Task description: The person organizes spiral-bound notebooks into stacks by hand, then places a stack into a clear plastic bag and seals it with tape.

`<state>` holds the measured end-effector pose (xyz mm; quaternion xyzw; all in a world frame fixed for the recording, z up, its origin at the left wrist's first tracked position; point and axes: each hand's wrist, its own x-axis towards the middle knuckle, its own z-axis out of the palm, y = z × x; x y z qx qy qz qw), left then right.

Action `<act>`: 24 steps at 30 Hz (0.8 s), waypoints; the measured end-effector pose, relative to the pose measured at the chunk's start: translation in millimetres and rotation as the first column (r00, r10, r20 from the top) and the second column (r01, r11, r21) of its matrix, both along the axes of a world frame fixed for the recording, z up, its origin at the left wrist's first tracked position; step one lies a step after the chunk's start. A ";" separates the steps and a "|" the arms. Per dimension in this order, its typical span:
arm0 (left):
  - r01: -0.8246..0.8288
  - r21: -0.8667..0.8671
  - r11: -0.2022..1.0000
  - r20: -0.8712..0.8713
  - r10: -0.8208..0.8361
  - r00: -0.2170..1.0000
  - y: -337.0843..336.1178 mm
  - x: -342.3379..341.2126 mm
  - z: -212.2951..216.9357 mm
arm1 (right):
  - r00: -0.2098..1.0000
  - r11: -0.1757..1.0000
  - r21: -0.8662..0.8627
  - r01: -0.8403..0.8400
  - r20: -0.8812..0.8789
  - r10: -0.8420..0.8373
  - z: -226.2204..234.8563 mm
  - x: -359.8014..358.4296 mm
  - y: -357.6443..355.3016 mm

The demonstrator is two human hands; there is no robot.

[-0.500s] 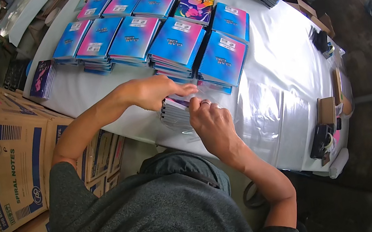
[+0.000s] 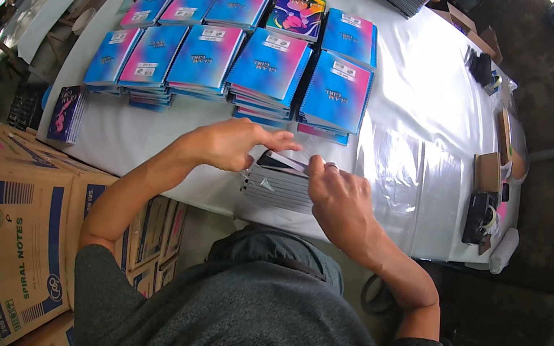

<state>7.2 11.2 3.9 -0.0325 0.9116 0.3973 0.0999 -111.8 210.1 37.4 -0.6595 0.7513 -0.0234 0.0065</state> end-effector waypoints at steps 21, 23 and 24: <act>-0.078 0.054 0.996 0.006 0.077 0.997 8.6 4.8 12.5 | 0.956 0.954 -0.067 -0.291 0.014 0.292 -16.8 -17.2 -17.1; -0.037 0.093 0.995 -0.075 0.044 0.996 -0.7 9.4 0.1 | 0.952 0.951 -0.062 -0.304 0.029 0.306 -11.9 -13.7 -16.8; -0.012 0.118 0.993 -0.115 0.026 0.993 -1.6 9.7 -1.9 | 0.947 0.945 -0.070 -0.318 0.022 0.321 -13.2 -11.4 -16.9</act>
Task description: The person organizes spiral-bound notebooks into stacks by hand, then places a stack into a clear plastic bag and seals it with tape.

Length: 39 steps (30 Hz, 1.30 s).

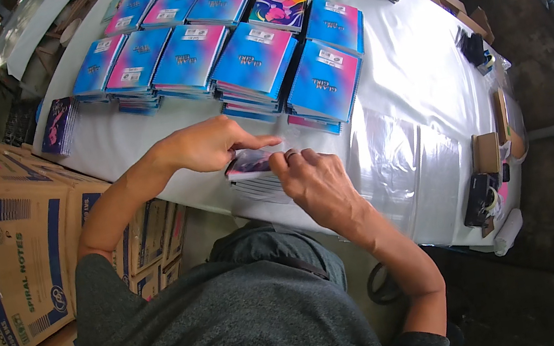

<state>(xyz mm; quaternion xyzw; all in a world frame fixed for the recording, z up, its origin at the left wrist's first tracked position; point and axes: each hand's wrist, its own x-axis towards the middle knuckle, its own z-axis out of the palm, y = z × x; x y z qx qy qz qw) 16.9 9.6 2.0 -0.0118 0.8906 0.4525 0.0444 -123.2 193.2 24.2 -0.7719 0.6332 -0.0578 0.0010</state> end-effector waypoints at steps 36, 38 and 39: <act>0.000 -0.184 0.983 -0.200 -0.038 0.979 -4.7 -5.0 -12.0 | 0.994 0.979 0.192 0.068 0.069 -0.083 -45.6 -10.5 -21.3; -0.002 -0.162 0.987 0.065 0.013 0.998 -1.5 -7.8 9.6 | 0.995 0.989 0.127 0.079 0.059 -0.087 -43.7 -5.0 -16.9; 0.008 -0.159 0.987 0.212 0.026 0.977 0.1 -13.3 19.3 | 0.995 0.989 0.113 0.098 0.012 -0.100 -45.2 -2.9 -16.8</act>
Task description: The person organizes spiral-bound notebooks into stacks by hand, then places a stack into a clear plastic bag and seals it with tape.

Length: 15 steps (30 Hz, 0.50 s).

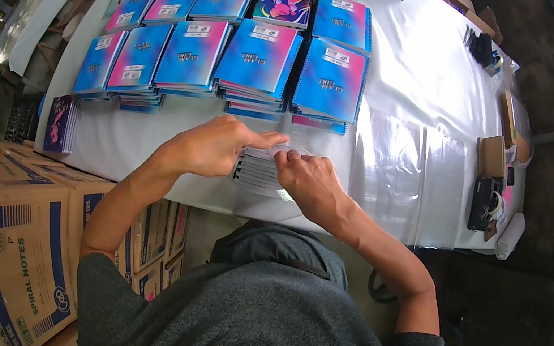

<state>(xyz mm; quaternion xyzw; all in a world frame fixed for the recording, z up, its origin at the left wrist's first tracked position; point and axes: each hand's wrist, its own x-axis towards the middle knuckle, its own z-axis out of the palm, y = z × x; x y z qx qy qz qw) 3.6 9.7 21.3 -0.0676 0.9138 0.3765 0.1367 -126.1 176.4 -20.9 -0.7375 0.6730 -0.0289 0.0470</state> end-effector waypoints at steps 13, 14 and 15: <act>0.050 0.038 0.998 -0.117 -0.045 0.992 -4.5 0.6 -14.7 | 0.975 0.989 -0.139 -0.058 0.206 0.087 29.8 -3.6 9.1; 0.043 0.057 0.997 -0.125 -0.035 0.991 -5.1 2.1 -13.6 | 0.964 0.986 -0.152 -0.073 0.242 0.109 37.5 2.7 6.5; 0.047 0.077 0.996 -0.142 -0.035 0.989 -5.3 1.1 -13.0 | 0.955 0.983 -0.164 -0.078 0.269 0.121 41.8 8.6 6.0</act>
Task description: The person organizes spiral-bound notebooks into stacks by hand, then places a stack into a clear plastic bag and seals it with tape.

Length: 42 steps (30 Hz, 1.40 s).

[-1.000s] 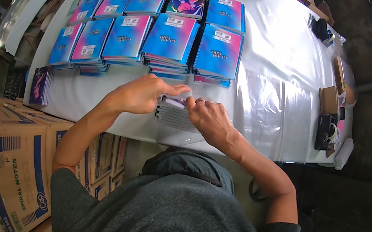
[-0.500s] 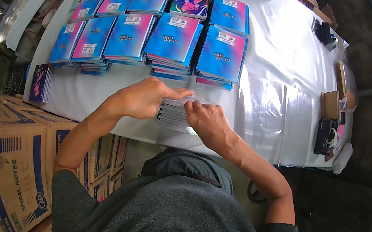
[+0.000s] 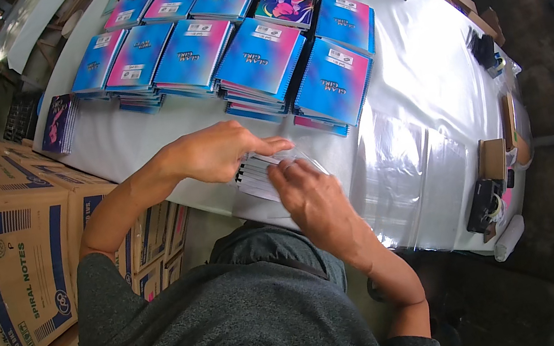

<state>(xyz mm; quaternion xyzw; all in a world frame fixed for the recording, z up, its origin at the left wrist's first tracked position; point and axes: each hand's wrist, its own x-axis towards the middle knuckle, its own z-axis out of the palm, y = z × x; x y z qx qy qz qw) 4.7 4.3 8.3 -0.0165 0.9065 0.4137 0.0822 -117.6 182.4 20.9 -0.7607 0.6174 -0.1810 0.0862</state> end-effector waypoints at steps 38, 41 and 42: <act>0.027 -0.117 0.993 -0.125 -0.042 0.991 0.9 -1.1 -6.2 | 0.956 0.975 0.118 0.186 -0.251 -0.152 -42.8 6.5 -15.6; 0.016 -0.127 0.992 -0.141 -0.034 0.989 1.5 -1.4 -6.1 | 0.956 0.991 0.089 0.104 -0.284 -0.075 -51.7 5.3 -26.8; 0.011 -0.141 0.990 -0.151 -0.032 0.988 1.7 -2.0 -5.5 | 0.951 0.988 0.129 0.079 -0.307 -0.036 -56.7 2.9 -31.1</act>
